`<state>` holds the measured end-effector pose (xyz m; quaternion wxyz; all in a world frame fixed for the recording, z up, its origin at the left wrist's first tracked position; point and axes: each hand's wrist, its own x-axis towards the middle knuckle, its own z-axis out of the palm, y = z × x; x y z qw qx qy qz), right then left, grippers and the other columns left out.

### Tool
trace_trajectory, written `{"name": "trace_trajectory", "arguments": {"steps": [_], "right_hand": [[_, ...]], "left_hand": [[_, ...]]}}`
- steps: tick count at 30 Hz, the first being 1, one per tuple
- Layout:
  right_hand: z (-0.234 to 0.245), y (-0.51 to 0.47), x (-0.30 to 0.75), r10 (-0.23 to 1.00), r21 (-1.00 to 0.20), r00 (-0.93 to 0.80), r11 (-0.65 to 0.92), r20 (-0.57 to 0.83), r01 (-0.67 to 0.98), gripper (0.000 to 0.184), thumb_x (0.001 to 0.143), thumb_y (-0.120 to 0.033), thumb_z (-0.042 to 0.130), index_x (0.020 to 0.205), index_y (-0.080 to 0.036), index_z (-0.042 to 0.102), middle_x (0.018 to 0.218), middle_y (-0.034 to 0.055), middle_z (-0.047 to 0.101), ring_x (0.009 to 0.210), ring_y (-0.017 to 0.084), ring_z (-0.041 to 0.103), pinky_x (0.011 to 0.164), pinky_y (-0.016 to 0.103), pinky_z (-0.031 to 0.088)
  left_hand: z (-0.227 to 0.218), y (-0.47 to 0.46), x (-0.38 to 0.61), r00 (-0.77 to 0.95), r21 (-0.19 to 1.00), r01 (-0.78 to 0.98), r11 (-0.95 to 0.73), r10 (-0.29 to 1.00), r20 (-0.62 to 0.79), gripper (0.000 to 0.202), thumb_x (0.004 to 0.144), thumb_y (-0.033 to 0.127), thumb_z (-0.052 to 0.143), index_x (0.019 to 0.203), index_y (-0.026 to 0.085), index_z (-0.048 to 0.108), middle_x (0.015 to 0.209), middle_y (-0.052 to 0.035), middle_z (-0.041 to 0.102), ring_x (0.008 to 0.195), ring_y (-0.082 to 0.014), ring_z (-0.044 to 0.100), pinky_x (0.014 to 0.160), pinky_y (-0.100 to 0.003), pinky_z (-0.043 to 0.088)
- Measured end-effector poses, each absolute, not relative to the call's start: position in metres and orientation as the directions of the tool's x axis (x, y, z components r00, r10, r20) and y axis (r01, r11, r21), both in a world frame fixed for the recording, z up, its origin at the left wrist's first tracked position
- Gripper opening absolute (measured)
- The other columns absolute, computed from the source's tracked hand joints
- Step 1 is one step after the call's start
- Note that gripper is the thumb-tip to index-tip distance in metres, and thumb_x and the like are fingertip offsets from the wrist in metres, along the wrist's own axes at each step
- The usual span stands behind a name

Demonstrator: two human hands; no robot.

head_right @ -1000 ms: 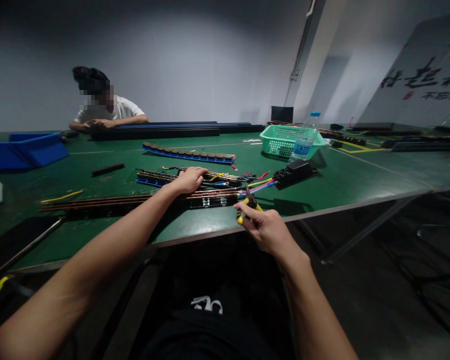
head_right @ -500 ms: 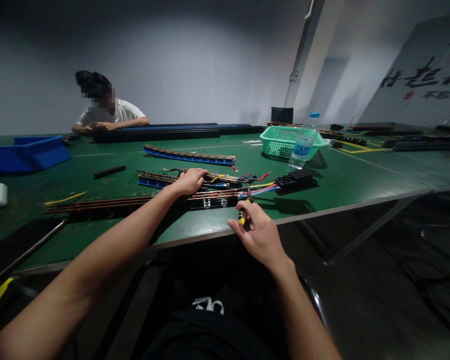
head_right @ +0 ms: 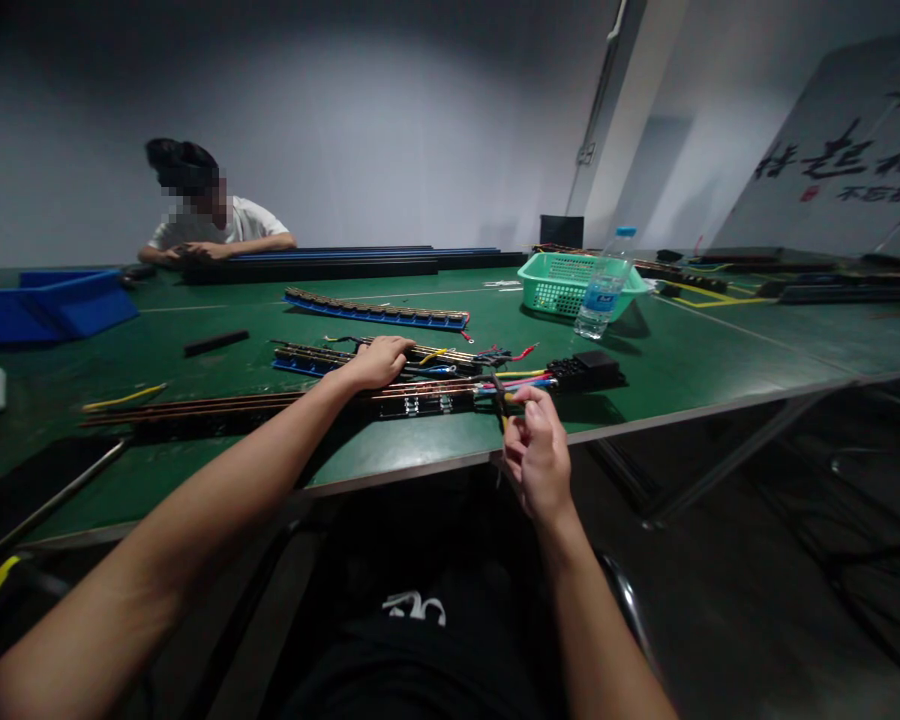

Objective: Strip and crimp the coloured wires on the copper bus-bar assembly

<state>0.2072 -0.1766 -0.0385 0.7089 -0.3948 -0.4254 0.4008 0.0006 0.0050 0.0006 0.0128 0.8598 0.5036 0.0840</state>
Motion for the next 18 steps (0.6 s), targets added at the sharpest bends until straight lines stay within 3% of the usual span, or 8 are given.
{"name": "trace_trajectory", "arguments": {"steps": [13, 16, 18], "right_hand": [[-0.042, -0.18, 0.199, 0.866, -0.84, 0.442, 0.407, 0.232, -0.357, 0.028, 0.091, -0.055, 0.048, 0.098, -0.028, 0.047, 0.047, -0.0145, 0.028, 0.03, 0.005, 0.02, 0.036, 0.017, 0.024], [-0.049, -0.183, 0.197, 0.844, -0.888, 0.45, 0.413, 0.291, -0.201, 0.031, 0.093, -0.055, 0.049, 0.104, -0.026, 0.052, 0.065, -0.0088, 0.048, 0.035, 0.004, 0.029, 0.037, 0.019, 0.027], [-0.057, -0.186, 0.194, 0.812, -0.895, 0.395, 0.442, 0.429, 0.062, 0.033, 0.096, -0.051, 0.047, 0.116, -0.025, 0.054, 0.088, -0.0017, 0.058, 0.042, 0.004, 0.039, 0.041, 0.021, 0.033]], "left_hand": [[0.0, 0.005, 0.0, 0.475, 0.103, 0.866, -0.49, 0.869, 0.137, 0.047, 0.1, 0.027, 0.032, 0.141, 0.028, 0.053, 0.152, -0.008, 0.05, 0.137, -0.0292, 0.043, 0.108, -0.057, 0.039], [0.001, 0.004, 0.001, 0.468, 0.105, 0.87, -0.483, 0.873, 0.135, 0.046, 0.1, 0.027, 0.033, 0.142, 0.029, 0.052, 0.152, -0.0079, 0.049, 0.138, -0.029, 0.042, 0.109, -0.058, 0.038], [0.001, 0.004, 0.001, 0.468, 0.109, 0.869, -0.483, 0.873, 0.133, 0.047, 0.1, 0.027, 0.032, 0.143, 0.027, 0.052, 0.152, -0.0088, 0.049, 0.138, -0.0297, 0.042, 0.109, -0.059, 0.037]]}}
